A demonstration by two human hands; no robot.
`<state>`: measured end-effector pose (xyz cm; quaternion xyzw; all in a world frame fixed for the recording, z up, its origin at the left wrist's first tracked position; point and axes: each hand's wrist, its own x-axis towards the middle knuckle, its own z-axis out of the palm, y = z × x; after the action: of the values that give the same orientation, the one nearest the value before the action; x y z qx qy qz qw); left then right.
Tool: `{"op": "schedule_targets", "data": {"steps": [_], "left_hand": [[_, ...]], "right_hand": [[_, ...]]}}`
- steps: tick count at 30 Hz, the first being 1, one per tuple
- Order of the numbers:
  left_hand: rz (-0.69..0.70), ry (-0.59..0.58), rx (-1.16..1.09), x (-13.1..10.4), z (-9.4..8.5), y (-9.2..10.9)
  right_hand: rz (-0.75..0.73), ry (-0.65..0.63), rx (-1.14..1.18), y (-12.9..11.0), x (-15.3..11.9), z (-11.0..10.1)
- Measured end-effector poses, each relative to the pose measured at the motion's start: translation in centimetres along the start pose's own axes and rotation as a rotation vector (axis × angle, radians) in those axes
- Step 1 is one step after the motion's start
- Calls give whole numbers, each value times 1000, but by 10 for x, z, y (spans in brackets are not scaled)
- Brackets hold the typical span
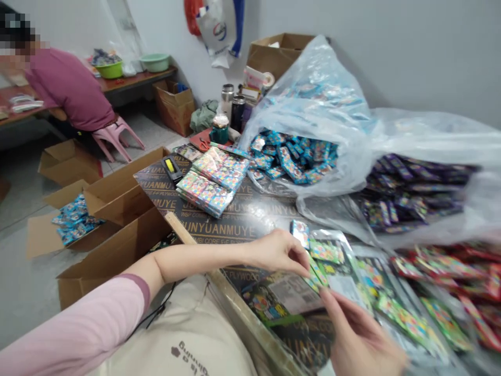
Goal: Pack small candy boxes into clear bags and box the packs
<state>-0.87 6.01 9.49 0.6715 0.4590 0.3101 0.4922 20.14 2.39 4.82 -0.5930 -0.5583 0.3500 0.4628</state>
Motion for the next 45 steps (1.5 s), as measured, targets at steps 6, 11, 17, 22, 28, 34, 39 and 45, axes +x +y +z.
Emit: {"op": "schedule_targets", "data": {"steps": [6, 11, 17, 22, 28, 34, 39, 45], "left_hand": [[310, 118, 331, -31, 11, 10], [378, 102, 366, -24, 19, -3], [395, 200, 375, -22, 21, 8], [431, 185, 395, -22, 34, 2], [463, 120, 440, -26, 41, -1], [448, 155, 458, -29, 39, -3], [444, 146, 456, -28, 40, -3], [484, 156, 434, -27, 44, -2]], "right_hand": [[-220, -58, -23, -14, -23, 6], [-424, -153, -75, 7, -27, -3], [-131, 89, -511, 66, 0, -90], [52, -76, -741, 119, 24, -139], [40, -172, -757, 130, 26, -134], [5, -176, -735, 131, 18, -130], [-1, -157, -712, 130, 12, -132], [-66, -96, -620, 104, 12, -133]]}}
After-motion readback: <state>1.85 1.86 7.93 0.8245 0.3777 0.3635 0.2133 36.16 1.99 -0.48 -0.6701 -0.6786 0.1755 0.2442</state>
